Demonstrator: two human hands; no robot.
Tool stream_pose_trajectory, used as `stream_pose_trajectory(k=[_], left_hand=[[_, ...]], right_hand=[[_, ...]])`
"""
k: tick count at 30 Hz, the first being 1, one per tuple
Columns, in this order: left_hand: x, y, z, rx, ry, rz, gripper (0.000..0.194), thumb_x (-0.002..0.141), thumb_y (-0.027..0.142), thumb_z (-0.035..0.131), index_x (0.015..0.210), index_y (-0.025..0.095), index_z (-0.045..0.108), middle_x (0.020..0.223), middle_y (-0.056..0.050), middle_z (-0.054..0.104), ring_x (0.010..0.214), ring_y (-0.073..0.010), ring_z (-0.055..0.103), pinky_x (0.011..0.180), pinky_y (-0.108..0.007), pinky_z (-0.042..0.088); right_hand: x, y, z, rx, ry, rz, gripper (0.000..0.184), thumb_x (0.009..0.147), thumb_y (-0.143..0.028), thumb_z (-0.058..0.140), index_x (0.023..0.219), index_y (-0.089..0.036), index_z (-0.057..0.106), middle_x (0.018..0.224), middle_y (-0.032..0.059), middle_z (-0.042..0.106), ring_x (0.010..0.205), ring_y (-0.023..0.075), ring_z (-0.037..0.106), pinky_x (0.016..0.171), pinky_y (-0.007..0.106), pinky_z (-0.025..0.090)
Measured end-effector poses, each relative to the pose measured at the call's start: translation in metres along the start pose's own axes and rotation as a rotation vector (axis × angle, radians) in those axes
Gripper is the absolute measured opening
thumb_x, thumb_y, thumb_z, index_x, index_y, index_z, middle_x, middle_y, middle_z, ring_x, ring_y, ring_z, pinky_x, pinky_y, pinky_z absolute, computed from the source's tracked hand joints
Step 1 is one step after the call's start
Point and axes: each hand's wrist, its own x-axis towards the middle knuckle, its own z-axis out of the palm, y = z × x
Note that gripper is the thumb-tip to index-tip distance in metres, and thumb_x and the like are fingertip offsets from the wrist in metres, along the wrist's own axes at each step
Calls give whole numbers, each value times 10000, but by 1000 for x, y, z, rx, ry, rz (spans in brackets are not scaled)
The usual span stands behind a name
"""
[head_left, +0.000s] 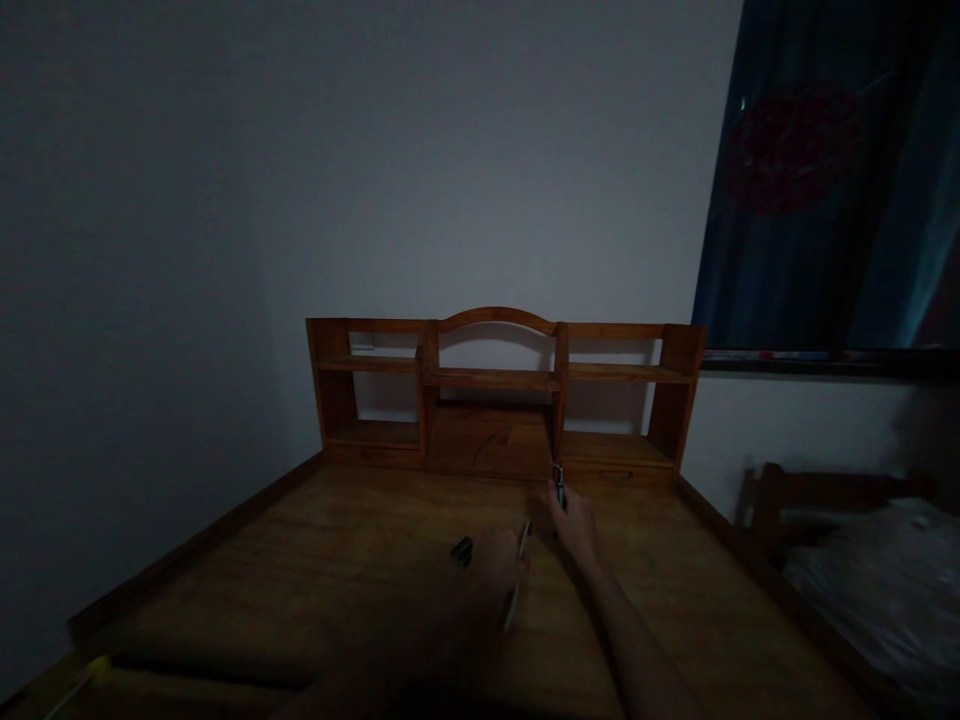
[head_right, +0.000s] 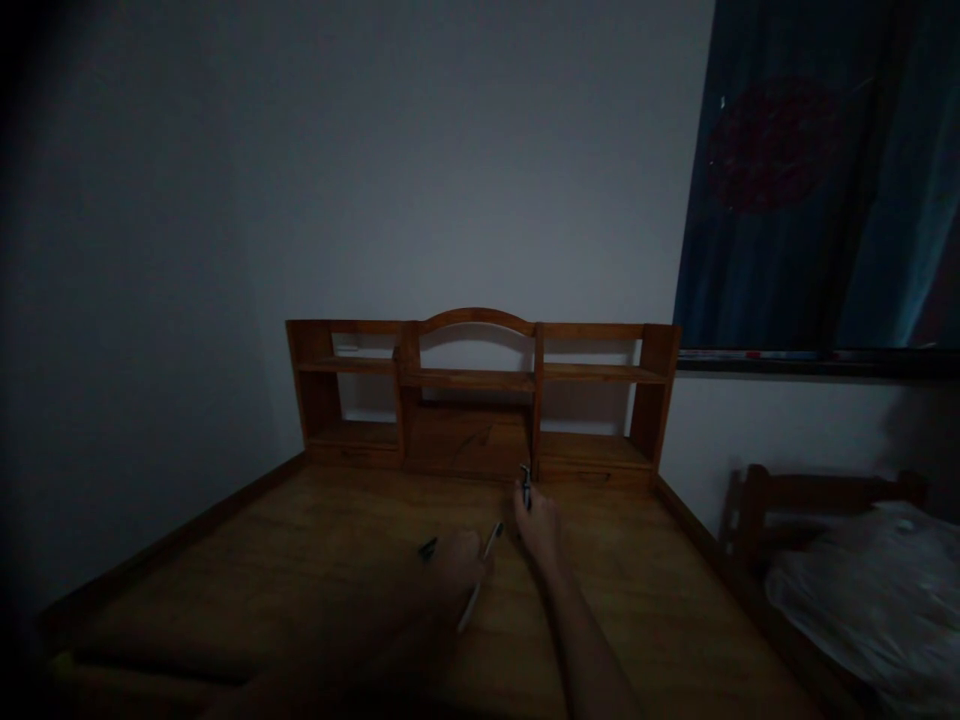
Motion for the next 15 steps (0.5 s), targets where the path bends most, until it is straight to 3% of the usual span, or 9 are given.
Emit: stream_pose_trajectory(k=[4, 8, 12, 15], left_hand=[[13, 2, 11, 121, 71, -10, 321, 829, 323, 458, 823, 106, 695, 831, -230, 640, 798, -325, 614, 658, -416, 390], [26, -8, 7, 171, 92, 28, 338, 831, 396, 477, 780, 136, 687, 804, -177, 643, 775, -267, 612, 660, -364, 392], [30, -40, -23, 203, 77, 34, 499, 806, 566, 451, 639, 143, 656, 618, -90, 597, 624, -209, 584, 594, -309, 368], [28, -72, -57, 218, 59, 23, 475, 806, 536, 463, 630, 136, 648, 578, -55, 577, 571, -173, 560, 556, -270, 341]], right_hand=[[0, -2, -1, -10, -9, -15, 561, 924, -516, 263, 726, -148, 637, 634, 100, 636, 589, 184, 581, 562, 262, 302], [-1, -5, -2, -10, -8, -20, 553, 929, -507, 263, 742, -142, 635, 638, 101, 639, 585, 181, 579, 555, 259, 298], [-1, -5, -3, -1, 40, 18, 565, 934, -510, 252, 716, -145, 624, 601, 93, 624, 560, 177, 569, 538, 260, 285], [-1, -6, -1, 11, 67, 30, 564, 932, -510, 264, 680, -148, 615, 586, 82, 616, 533, 165, 557, 520, 258, 272]])
